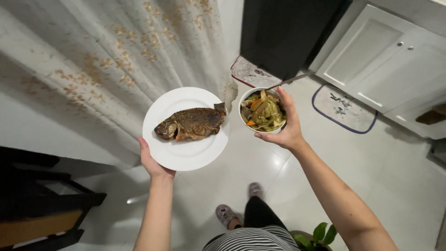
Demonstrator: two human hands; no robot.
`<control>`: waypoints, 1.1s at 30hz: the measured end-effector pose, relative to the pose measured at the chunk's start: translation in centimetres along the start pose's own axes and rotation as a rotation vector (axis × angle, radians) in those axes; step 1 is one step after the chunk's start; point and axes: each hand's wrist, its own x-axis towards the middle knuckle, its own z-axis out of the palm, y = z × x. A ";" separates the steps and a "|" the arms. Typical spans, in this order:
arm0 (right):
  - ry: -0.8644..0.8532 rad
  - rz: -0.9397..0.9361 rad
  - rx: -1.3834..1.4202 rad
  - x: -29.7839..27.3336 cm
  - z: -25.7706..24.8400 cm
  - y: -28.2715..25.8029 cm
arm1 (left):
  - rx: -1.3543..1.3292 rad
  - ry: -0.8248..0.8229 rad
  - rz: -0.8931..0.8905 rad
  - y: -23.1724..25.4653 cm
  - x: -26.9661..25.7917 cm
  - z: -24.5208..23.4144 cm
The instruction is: The recorder prepares a dining table by setting down placemats and plates, then walks to the kitchen to serve a cooked fish onto a plate and carries both the fish and a side dish back to the table.
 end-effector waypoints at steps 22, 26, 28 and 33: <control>-0.133 -0.025 0.056 7.2 5.4 1.2 | -0.017 0.180 -0.007 2.8 4.1 -2.3; -0.147 -0.041 0.091 8.1 7.4 1.0 | -0.077 0.062 0.043 3.2 5.6 -4.4; -0.151 -0.042 0.122 8.4 8.9 0.6 | -0.102 0.051 0.039 3.9 6.1 -5.4; -0.135 -0.041 0.149 8.4 13.2 -0.9 | -0.046 0.088 -0.040 7.8 6.6 -7.1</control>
